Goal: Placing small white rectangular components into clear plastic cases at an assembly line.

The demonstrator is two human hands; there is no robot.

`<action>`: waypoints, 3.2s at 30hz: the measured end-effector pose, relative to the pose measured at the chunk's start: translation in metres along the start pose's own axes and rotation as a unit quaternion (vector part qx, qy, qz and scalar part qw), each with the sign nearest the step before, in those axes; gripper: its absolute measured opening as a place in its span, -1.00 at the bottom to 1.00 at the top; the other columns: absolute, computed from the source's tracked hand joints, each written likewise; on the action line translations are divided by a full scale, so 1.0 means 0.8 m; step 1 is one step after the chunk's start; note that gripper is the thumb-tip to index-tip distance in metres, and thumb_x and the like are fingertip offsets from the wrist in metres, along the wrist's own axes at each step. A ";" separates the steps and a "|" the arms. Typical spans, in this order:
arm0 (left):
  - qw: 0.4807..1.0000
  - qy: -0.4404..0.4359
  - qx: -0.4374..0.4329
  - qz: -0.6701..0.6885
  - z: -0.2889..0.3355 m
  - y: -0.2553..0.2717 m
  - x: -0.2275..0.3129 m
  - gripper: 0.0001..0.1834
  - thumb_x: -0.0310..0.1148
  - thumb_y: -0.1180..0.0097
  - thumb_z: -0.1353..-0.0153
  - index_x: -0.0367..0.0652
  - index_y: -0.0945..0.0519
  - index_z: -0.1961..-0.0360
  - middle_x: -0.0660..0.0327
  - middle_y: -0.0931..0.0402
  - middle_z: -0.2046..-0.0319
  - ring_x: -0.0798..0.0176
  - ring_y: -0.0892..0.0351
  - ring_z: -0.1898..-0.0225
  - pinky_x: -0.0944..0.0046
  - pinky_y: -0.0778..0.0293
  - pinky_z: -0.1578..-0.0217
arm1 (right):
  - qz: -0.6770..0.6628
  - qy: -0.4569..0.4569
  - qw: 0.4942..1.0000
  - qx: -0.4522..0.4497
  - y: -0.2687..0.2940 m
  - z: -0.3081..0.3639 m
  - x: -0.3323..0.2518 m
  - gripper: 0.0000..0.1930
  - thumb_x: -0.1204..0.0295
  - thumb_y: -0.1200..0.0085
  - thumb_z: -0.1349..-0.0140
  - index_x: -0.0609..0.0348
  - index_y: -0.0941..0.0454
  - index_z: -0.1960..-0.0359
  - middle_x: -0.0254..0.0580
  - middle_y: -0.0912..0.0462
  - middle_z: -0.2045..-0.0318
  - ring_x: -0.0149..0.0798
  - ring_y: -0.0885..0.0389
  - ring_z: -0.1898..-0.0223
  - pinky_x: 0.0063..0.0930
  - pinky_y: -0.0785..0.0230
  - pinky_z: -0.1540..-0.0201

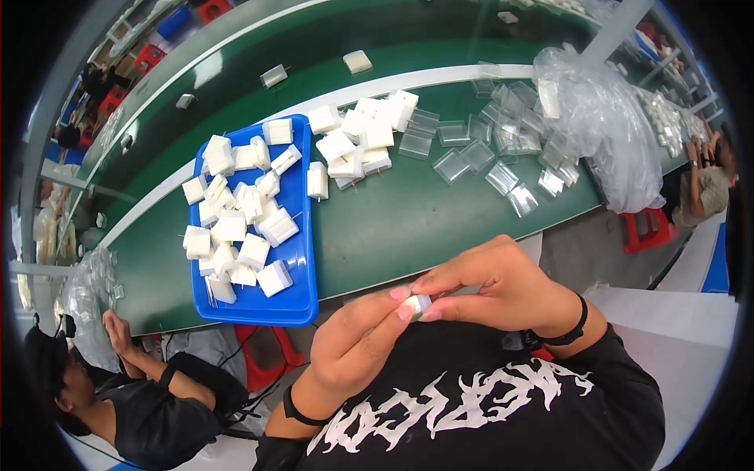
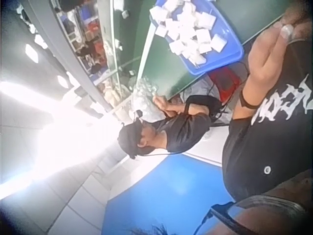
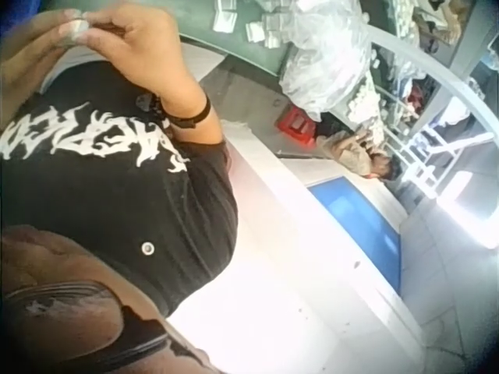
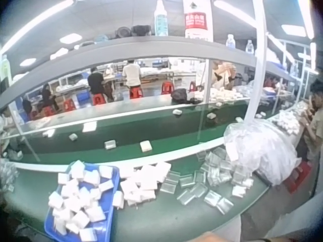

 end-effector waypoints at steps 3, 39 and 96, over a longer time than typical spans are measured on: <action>1.000 -0.007 -0.008 0.004 0.002 -0.001 0.004 -0.62 -0.72 -0.33 -0.02 -0.44 -0.67 0.07 -0.15 -0.65 0.05 -0.03 -0.74 0.16 0.19 -0.68 0.14 | -0.014 0.057 0.998 -0.005 -0.001 0.003 -0.005 -0.75 0.58 -0.49 -0.04 0.33 -0.76 0.21 0.05 -0.80 0.21 -0.07 -0.82 0.13 -0.30 -0.64 0.02; 0.943 0.277 -0.050 0.178 -0.007 -0.017 -0.043 -0.51 -0.46 -0.49 -0.03 -0.35 -0.66 -0.02 -0.01 -0.66 0.16 0.12 -0.68 0.21 0.26 -0.56 0.19 | 0.001 0.177 0.983 0.041 0.019 0.022 -0.016 -0.58 0.60 -0.39 0.00 0.18 -0.71 0.02 0.01 -0.69 -0.11 0.03 -0.72 -0.06 -0.22 -0.58 -0.07; 0.959 0.126 0.018 0.254 -0.031 -0.031 -0.026 -0.09 -0.23 -0.71 0.20 -0.36 -0.55 -0.20 -0.01 -0.49 -0.02 0.16 -0.61 0.00 0.21 -0.59 0.02 | -0.204 0.088 0.975 0.023 0.018 0.023 0.021 -0.30 0.52 -0.63 0.20 0.28 -0.62 -0.09 -0.27 -0.60 0.35 -0.54 -0.51 0.47 -0.65 -0.26 0.50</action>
Point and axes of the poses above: each hand's wrist, its own z-axis away from the middle knuckle, its own y-axis out of the back of the hand, x = y × z, the point moved 9 cm from there along -z, towards the middle knuckle
